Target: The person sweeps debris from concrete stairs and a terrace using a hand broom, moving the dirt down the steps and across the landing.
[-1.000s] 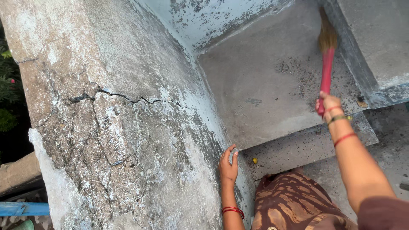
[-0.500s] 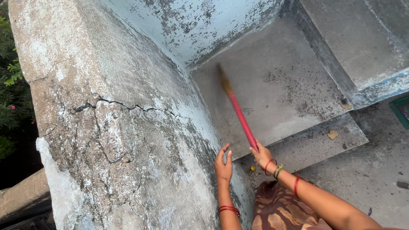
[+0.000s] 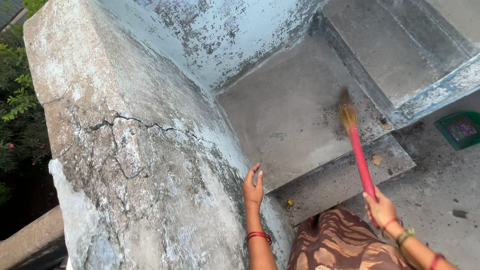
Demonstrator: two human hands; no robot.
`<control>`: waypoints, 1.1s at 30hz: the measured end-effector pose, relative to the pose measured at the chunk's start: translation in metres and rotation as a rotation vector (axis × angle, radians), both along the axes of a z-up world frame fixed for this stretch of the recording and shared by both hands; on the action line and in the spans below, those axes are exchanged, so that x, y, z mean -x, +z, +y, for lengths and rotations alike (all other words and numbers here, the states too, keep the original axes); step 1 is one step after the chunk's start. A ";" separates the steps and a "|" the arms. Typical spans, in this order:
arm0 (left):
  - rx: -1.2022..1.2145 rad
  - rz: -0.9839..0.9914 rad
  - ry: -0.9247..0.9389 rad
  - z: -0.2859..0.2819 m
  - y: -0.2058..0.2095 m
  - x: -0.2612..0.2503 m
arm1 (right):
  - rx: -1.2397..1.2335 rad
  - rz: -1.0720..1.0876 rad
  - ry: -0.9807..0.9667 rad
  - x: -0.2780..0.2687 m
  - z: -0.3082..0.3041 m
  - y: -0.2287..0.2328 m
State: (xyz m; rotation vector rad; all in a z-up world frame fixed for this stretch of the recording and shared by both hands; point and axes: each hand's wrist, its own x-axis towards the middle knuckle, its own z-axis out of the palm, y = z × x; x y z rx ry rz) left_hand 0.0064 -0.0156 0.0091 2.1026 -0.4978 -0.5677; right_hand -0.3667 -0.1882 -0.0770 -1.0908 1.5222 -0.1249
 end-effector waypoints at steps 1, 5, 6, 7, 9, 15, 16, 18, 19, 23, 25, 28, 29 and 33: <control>0.006 -0.002 0.002 -0.001 0.000 0.000 | 0.007 0.001 0.010 0.017 0.019 0.011; 0.047 -0.011 0.027 -0.008 0.015 0.002 | 0.025 0.057 0.224 0.025 0.079 0.035; 0.076 -0.023 0.037 -0.011 0.021 0.005 | 0.070 0.002 0.301 0.012 0.081 0.033; 0.084 -0.024 0.040 -0.015 0.029 0.008 | 0.115 -0.054 0.377 -0.005 0.080 0.028; -0.056 -0.030 0.050 -0.018 0.043 0.012 | 0.009 -0.112 0.484 -0.058 0.068 0.009; 0.027 -0.115 0.049 0.000 0.045 0.012 | 0.294 0.158 0.978 -0.191 -0.017 -0.045; 0.015 -0.115 0.052 0.006 0.042 0.012 | 0.338 0.096 0.897 -0.194 -0.036 -0.049; 0.006 -0.130 0.061 0.014 0.033 0.012 | 0.177 -0.042 0.615 -0.186 -0.070 -0.052; -0.001 -0.128 0.063 0.018 0.030 0.012 | -0.026 -0.115 0.412 -0.178 -0.080 -0.053; -0.044 -0.109 0.046 0.023 0.026 0.011 | -0.029 -0.215 -0.043 -0.160 -0.058 -0.050; -0.051 -0.136 0.036 0.017 0.027 0.004 | 0.101 -0.148 -0.095 -0.171 -0.035 -0.048; -0.055 -0.131 0.025 0.017 0.026 0.001 | 0.109 0.075 0.314 -0.204 0.003 -0.052; -0.068 -0.110 0.033 0.016 0.024 0.001 | 0.341 0.133 0.536 -0.223 -0.003 -0.056; -0.082 -0.113 0.011 0.023 0.017 0.006 | 0.580 0.204 0.969 -0.310 -0.045 -0.070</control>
